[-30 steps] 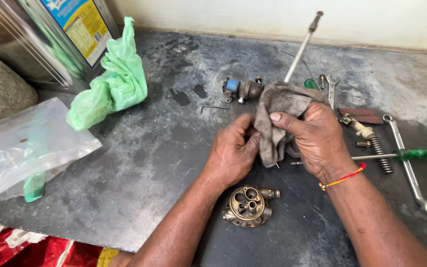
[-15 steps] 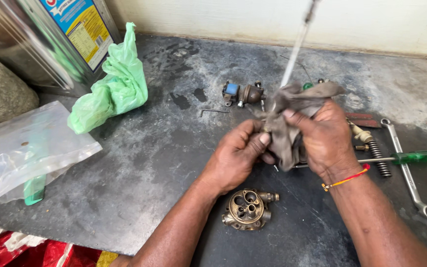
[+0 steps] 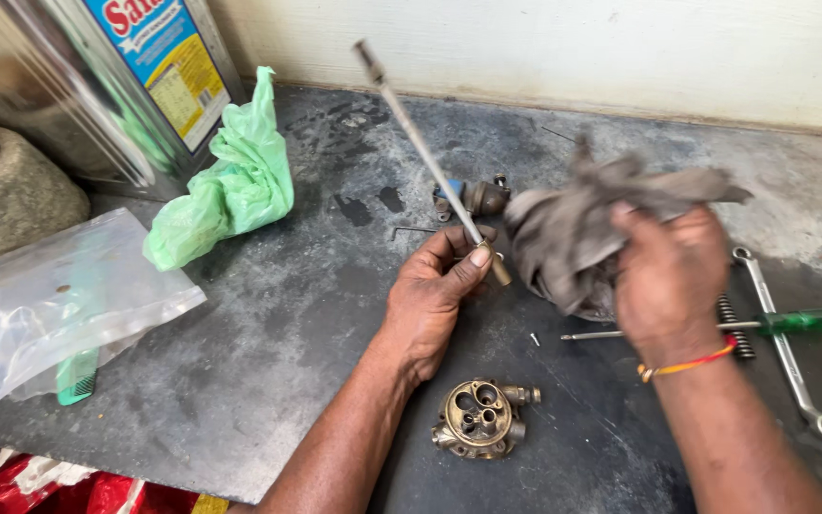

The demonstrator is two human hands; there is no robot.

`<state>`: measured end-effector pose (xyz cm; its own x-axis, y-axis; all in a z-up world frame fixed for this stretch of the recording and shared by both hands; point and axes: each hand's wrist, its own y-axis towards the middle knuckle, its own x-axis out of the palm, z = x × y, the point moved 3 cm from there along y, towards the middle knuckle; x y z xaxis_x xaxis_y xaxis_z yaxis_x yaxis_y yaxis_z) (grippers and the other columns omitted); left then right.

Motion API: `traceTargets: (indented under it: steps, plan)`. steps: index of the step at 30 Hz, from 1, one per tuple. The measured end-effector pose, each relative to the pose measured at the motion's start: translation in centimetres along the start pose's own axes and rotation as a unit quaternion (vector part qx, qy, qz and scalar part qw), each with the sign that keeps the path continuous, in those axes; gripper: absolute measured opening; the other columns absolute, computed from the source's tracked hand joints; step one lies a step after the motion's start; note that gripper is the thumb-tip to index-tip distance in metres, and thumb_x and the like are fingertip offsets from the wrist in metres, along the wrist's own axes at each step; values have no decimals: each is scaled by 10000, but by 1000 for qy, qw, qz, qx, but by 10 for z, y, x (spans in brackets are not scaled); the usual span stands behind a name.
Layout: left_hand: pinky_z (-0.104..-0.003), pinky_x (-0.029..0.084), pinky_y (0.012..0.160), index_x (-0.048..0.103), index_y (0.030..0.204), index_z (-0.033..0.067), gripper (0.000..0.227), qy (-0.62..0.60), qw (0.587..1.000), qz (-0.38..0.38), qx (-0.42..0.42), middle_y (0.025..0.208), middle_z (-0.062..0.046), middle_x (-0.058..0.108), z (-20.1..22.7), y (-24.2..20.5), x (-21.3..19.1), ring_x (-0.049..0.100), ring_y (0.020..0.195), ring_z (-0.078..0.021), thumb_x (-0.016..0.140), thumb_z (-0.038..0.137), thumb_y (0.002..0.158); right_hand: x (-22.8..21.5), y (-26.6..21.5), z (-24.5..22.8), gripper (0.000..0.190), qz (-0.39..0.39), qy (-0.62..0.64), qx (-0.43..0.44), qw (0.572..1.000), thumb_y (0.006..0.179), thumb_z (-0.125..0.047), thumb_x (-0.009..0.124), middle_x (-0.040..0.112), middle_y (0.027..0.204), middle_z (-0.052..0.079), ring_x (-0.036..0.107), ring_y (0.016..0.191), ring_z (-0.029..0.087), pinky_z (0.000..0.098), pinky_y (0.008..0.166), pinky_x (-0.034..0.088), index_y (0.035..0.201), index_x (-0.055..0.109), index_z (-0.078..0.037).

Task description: The person cleans and probes a small metal engine part on a workbench using a thin metal rod, a screwdriver, a cloth, and a metal ruler.

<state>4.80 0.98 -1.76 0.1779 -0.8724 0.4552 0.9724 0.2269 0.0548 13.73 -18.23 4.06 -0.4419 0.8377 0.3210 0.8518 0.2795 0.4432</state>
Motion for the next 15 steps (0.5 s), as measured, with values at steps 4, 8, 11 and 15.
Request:
traceTargets:
  steps: [4, 8, 11, 15]
  plan:
    - [-281, 557, 750, 668, 1161, 46, 223, -51, 999, 10, -4, 978, -33, 702, -6, 2, -5, 650, 841, -128, 711, 141, 964, 59, -21, -6, 154, -171, -279, -130, 936, 884, -43, 737, 692, 968, 130, 675, 892, 232, 343, 750, 565, 1022, 668, -47]
    - [-272, 581, 714, 663, 1139, 44, 213, -49, 999, 21, -11, 971, -16, 715, -4, -1, -2, 671, 825, -116, 703, 128, 948, 54, -24, 8, 259, -176, -325, -63, 927, 823, -19, 797, 715, 979, 68, 732, 898, 169, 296, 786, 624, 1049, 685, -78]
    - [-269, 569, 668, 650, 1100, 34, 174, 20, 997, 57, 38, 911, -49, 726, 13, 3, -5, 666, 748, -141, 700, 141, 973, 16, -13, 14, 243, -111, -340, 18, 934, 823, -89, 772, 733, 957, 59, 730, 870, 159, 313, 804, 622, 1040, 661, -95]
    - [-313, 518, 582, 647, 1009, 34, 191, 257, 944, 194, 75, 810, -79, 687, 48, 4, -34, 619, 668, -172, 719, 201, 953, -59, 32, 0, 143, 64, 17, -39, 997, 1089, -73, 535, 670, 1066, 88, 661, 1030, 188, 349, 1034, 558, 1061, 672, -42]
